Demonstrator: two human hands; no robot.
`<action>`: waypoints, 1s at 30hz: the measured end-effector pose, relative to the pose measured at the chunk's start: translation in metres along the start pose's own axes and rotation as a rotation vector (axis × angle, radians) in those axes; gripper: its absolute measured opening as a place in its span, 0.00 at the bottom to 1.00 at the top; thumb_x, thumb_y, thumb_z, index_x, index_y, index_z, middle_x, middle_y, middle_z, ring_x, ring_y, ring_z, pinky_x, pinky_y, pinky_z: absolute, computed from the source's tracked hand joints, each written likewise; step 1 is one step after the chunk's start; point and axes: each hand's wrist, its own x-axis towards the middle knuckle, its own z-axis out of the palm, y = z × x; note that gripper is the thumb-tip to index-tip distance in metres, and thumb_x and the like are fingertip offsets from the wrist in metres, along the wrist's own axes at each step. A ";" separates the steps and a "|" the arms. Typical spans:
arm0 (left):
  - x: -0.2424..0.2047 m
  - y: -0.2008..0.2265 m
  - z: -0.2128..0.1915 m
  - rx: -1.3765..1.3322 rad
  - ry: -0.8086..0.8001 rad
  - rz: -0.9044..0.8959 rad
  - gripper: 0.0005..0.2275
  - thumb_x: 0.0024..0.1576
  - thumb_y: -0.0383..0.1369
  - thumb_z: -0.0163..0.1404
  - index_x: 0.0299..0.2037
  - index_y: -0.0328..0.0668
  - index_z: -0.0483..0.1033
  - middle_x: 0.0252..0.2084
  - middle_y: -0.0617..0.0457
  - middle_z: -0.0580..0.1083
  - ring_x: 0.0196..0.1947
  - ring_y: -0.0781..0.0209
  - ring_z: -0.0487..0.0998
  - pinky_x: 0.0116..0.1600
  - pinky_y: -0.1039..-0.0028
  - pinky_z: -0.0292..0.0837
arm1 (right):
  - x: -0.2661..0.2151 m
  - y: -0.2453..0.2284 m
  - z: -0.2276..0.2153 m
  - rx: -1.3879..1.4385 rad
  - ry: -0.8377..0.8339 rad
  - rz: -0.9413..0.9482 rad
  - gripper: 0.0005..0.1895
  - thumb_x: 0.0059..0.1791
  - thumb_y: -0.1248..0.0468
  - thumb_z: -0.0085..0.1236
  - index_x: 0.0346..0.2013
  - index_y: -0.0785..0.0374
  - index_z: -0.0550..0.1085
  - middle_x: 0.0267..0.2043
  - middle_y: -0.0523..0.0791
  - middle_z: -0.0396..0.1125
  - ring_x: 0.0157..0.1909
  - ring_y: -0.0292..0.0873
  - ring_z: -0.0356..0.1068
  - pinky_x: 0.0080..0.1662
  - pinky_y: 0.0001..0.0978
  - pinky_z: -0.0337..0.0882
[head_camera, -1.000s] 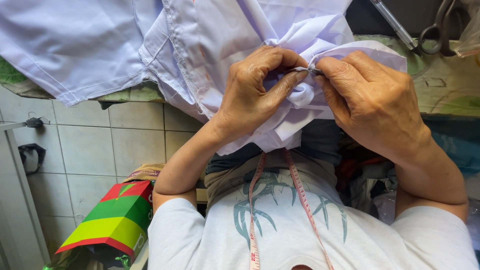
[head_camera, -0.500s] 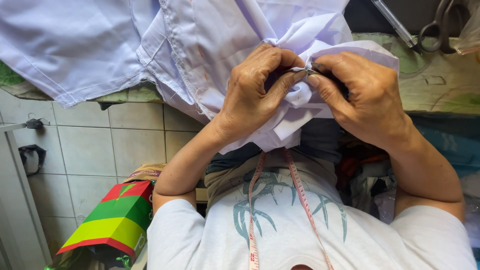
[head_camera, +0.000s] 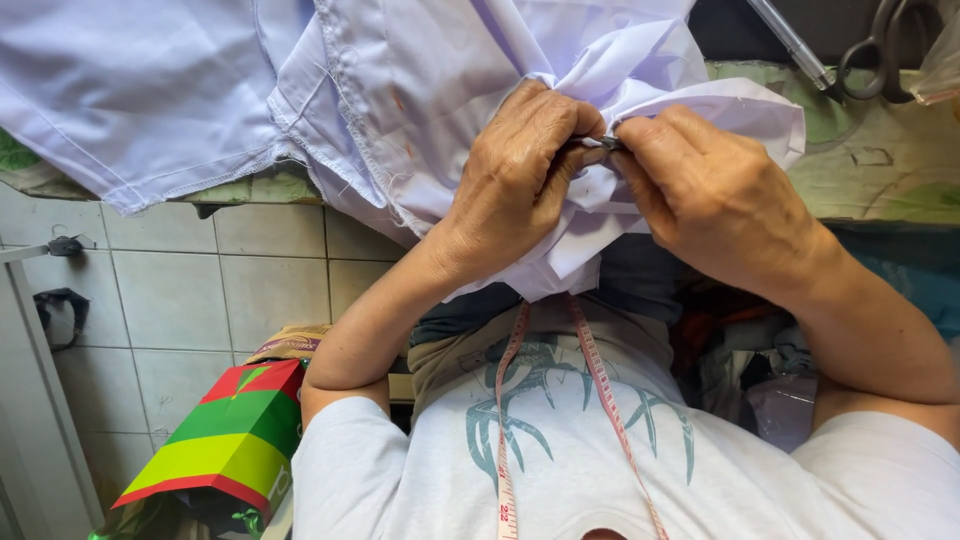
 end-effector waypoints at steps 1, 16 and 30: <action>0.000 -0.001 0.000 -0.003 -0.012 -0.002 0.03 0.66 0.23 0.45 0.39 0.34 0.66 0.34 0.49 0.68 0.35 0.51 0.65 0.44 0.66 0.64 | 0.001 0.002 -0.001 0.167 -0.015 0.006 0.05 0.61 0.75 0.53 0.50 0.77 0.70 0.42 0.56 0.68 0.42 0.54 0.70 0.47 0.42 0.72; 0.001 0.001 -0.001 -0.040 0.023 -0.013 0.02 0.64 0.22 0.49 0.39 0.35 0.70 0.33 0.51 0.70 0.34 0.53 0.67 0.45 0.66 0.65 | -0.003 -0.006 -0.013 -0.136 -0.031 0.022 0.05 0.63 0.71 0.54 0.53 0.71 0.74 0.40 0.50 0.68 0.36 0.47 0.70 0.39 0.36 0.71; -0.002 -0.005 0.002 -0.017 0.022 0.019 0.03 0.64 0.21 0.46 0.38 0.35 0.67 0.34 0.48 0.69 0.34 0.50 0.66 0.44 0.65 0.64 | -0.002 0.011 0.003 0.282 -0.024 0.088 0.07 0.59 0.73 0.58 0.49 0.77 0.73 0.42 0.55 0.71 0.41 0.54 0.72 0.46 0.43 0.71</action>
